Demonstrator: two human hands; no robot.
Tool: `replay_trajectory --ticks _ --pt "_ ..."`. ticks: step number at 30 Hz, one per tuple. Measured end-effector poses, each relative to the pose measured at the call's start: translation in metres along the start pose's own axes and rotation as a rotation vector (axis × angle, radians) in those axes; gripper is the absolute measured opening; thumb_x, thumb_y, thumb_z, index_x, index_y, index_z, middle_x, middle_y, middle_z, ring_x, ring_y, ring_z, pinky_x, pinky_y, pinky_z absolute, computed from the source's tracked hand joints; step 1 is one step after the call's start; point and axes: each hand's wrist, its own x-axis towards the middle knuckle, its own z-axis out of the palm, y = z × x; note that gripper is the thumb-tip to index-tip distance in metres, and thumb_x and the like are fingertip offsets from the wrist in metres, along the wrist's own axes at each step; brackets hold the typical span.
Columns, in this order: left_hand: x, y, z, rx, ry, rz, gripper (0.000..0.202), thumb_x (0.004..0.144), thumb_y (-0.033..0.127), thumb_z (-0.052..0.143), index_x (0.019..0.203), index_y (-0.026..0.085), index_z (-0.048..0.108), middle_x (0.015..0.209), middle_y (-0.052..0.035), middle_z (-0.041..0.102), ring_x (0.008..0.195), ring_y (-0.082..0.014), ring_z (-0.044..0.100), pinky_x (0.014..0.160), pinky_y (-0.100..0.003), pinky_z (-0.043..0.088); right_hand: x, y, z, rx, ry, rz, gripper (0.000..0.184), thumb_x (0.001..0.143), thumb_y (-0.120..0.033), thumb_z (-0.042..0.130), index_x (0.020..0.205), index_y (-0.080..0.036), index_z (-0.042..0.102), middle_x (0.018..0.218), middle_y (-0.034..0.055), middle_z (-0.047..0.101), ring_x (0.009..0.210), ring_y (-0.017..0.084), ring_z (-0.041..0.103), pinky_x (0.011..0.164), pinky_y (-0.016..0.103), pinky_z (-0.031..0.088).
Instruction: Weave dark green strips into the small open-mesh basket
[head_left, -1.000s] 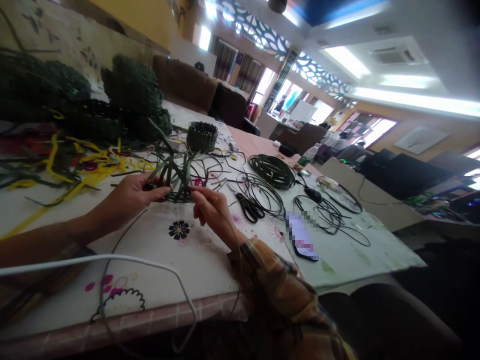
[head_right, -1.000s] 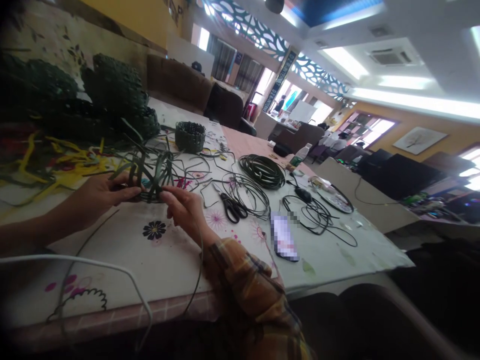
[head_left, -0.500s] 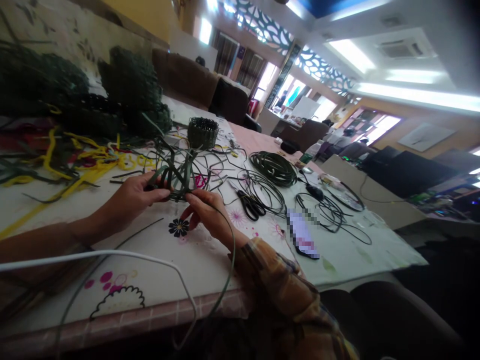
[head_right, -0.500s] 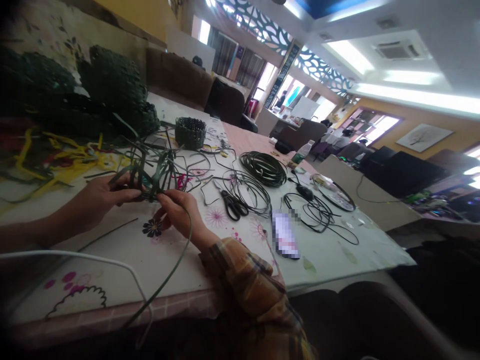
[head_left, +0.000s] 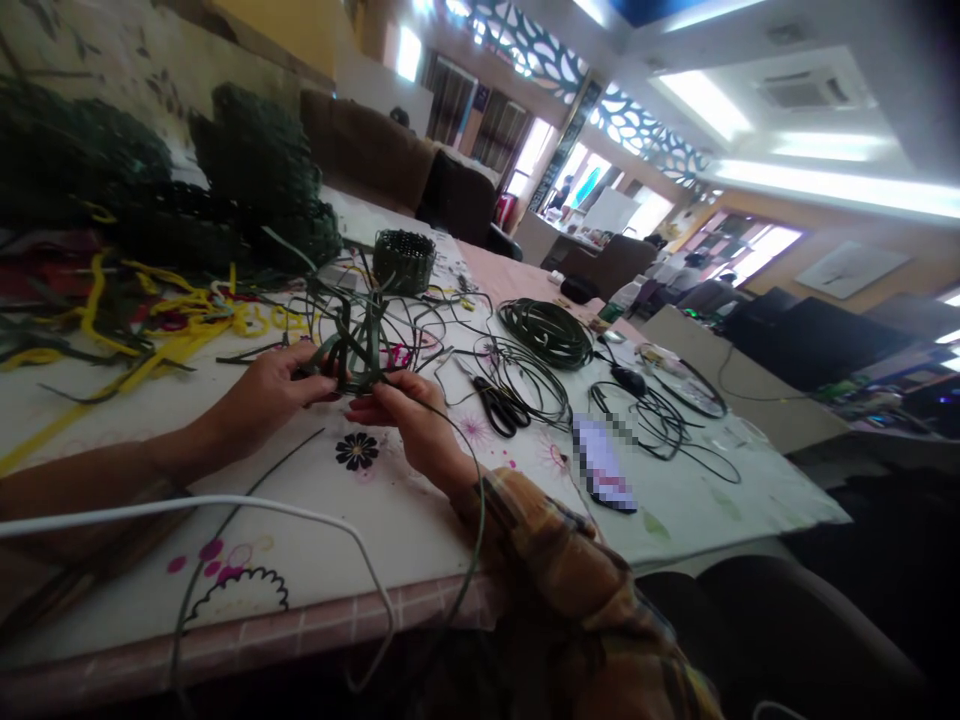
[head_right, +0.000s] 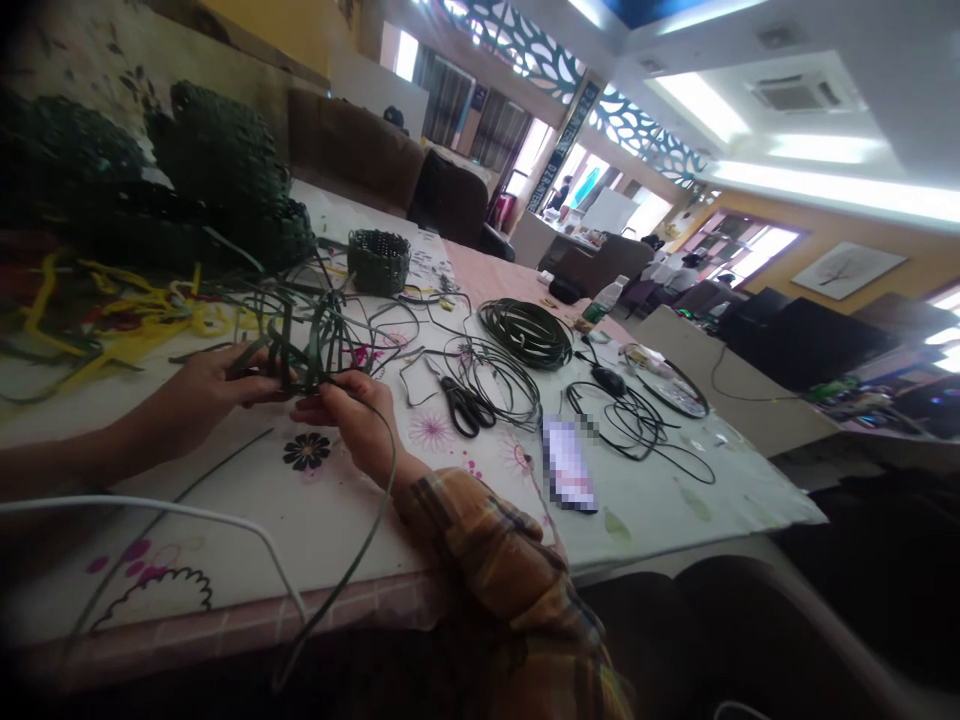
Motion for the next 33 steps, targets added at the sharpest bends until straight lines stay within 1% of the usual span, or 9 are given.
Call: replay_trajectory --ticks 4,10,14,16,20,23,27,30,33 --pt "0.0 0.002 -0.003 0.099 -0.057 0.015 0.03 0.065 0.039 0.07 0.086 0.017 0.068 0.084 -0.0016 0.065 0.069 -0.0156 0.062 0.059 -0.027 0.056 -0.001 -0.001 -0.002 -0.018 -0.001 0.003 0.015 0.086 -0.028 0.069 0.087 -0.016 0.059 0.073 0.0015 0.074 0.067 0.016 0.075 0.072 0.031 0.066" --pt "0.003 -0.005 -0.003 0.066 -0.095 0.049 0.021 0.065 0.035 0.069 0.075 0.017 0.067 0.073 0.0004 0.065 0.063 -0.0125 0.058 0.059 -0.024 0.055 -0.002 0.002 0.001 -0.001 0.013 0.016 0.009 0.082 -0.019 0.066 0.083 -0.017 0.058 0.072 0.0015 0.075 0.067 0.016 0.076 0.071 0.03 0.065" --pt "0.006 -0.013 -0.002 0.05 -0.066 0.072 0.02 0.065 0.032 0.07 0.077 0.016 0.07 0.072 0.0004 0.066 0.065 -0.0113 0.058 0.058 -0.02 0.049 0.001 0.007 0.001 0.02 0.071 0.023 0.01 0.08 -0.015 0.065 0.081 -0.017 0.055 0.068 0.0013 0.074 0.064 0.017 0.076 0.068 0.03 0.065" --pt "0.008 -0.016 -0.002 0.036 -0.062 0.071 0.021 0.065 0.033 0.071 0.077 0.016 0.069 0.072 0.0008 0.065 0.065 -0.0112 0.058 0.057 -0.02 0.049 0.002 0.005 0.0 0.032 0.062 0.023 0.01 0.08 -0.014 0.064 0.081 -0.017 0.055 0.069 0.002 0.074 0.065 0.017 0.076 0.07 0.03 0.065" --pt "0.009 -0.016 -0.003 -0.039 -0.083 0.028 0.028 0.068 0.036 0.075 0.089 0.018 0.071 0.085 -0.0011 0.071 0.079 -0.0156 0.067 0.069 -0.025 0.059 0.002 -0.004 -0.003 0.028 -0.006 0.015 0.007 0.084 -0.017 0.063 0.086 -0.017 0.056 0.074 0.0022 0.076 0.069 0.016 0.076 0.074 0.029 0.065" --pt "0.008 -0.014 -0.005 -0.106 -0.09 0.006 0.035 0.068 0.038 0.079 0.096 0.019 0.072 0.099 -0.0031 0.073 0.09 -0.0185 0.068 0.08 -0.032 0.063 0.002 -0.01 -0.007 -0.08 -0.055 -0.005 0.008 0.087 -0.023 0.063 0.09 -0.017 0.058 0.068 -0.0005 0.073 0.06 0.014 0.073 0.063 0.025 0.063" --pt "0.005 -0.008 -0.004 -0.125 -0.082 0.019 0.032 0.068 0.039 0.082 0.091 0.019 0.071 0.096 -0.0032 0.072 0.089 -0.019 0.068 0.082 -0.037 0.064 0.003 -0.01 -0.01 -0.243 -0.061 -0.048 0.011 0.089 -0.027 0.063 0.091 -0.017 0.06 0.069 -0.0018 0.071 0.054 0.012 0.071 0.053 0.02 0.058" --pt "0.004 -0.004 -0.002 -0.139 -0.08 0.019 0.031 0.065 0.038 0.084 0.084 0.018 0.07 0.091 -0.0021 0.07 0.086 -0.0178 0.067 0.082 -0.037 0.064 0.005 -0.004 -0.008 -0.22 -0.037 -0.069 0.011 0.09 -0.027 0.063 0.087 -0.018 0.056 0.072 -0.0003 0.073 0.063 0.014 0.074 0.06 0.022 0.061" --pt "0.005 -0.002 -0.002 -0.157 -0.06 -0.011 0.033 0.062 0.038 0.086 0.083 0.018 0.07 0.089 -0.0018 0.07 0.085 -0.0178 0.067 0.081 -0.037 0.064 0.006 -0.001 -0.007 -0.146 -0.048 -0.067 0.019 0.091 -0.033 0.064 0.087 -0.019 0.053 0.072 0.0005 0.073 0.068 0.016 0.076 0.068 0.028 0.064"
